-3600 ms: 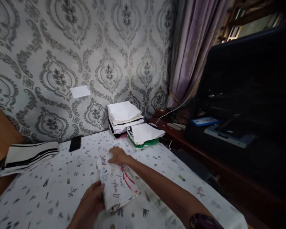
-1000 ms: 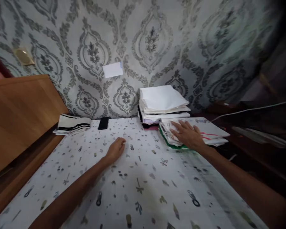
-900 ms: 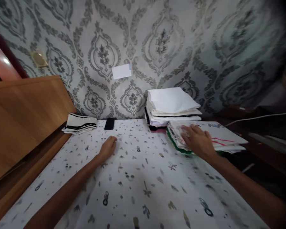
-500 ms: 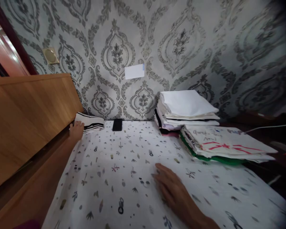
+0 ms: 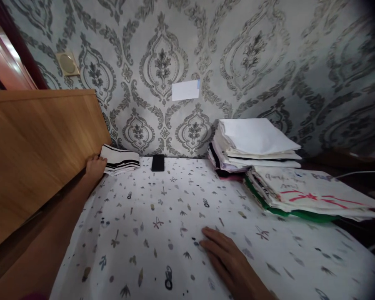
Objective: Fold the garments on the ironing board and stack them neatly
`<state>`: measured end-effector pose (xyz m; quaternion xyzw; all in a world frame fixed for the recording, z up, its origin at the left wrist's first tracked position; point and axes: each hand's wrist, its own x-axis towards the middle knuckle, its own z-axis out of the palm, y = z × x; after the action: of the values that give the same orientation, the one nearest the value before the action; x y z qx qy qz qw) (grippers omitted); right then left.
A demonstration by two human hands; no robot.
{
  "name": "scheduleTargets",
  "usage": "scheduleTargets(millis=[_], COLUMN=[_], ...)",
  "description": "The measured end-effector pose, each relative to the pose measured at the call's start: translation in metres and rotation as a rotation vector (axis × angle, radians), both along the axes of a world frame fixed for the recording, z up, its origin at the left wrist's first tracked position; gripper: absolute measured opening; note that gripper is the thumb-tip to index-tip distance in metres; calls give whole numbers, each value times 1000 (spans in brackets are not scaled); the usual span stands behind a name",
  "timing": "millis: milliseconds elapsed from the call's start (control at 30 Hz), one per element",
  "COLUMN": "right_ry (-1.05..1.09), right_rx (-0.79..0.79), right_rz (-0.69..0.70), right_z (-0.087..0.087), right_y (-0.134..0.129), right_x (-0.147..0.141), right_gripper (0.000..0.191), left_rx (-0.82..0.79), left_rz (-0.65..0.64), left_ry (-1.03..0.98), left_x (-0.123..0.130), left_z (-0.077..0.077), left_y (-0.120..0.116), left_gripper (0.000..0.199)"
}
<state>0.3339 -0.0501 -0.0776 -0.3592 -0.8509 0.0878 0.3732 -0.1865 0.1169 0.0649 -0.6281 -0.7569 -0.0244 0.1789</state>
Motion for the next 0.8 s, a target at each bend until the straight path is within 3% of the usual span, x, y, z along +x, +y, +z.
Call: scheduleTargets(millis=[267,367,433,500,567,667,733,800], right_ry=[26,12,-8,-12,28,190,318,407], right_rx=[11,-27,-80,-177,-322,-517,-532,-510], right_rz=[-22,-35,-26,-35,-72,-68,-9,29], right_z=[-3,-4,0,8,19,35,40,41], right_y=[0,1,2,1,-3,-11,-17,-23], right_x=[-3,-1,0,-1,-6,-17,-25,-28], right_gripper=[47,38,34,34,43,66,75,66], left_rx=[114,143,166,172,122,-90,-211,-222], left_rz=[109,118,44,-103,-310,-924,-1228,-1397], left_ry=[-233,-359,-440,-516,-591,-747,-690,-535], left_x=[14,38,68,111,164,245,286,310], left_z=[13,29,39,42,37,21,9,-3], left_y=[6,9,4,-16,-55,-136,-188,-225], left_gripper=[38,31,27,23,17,25,22,19])
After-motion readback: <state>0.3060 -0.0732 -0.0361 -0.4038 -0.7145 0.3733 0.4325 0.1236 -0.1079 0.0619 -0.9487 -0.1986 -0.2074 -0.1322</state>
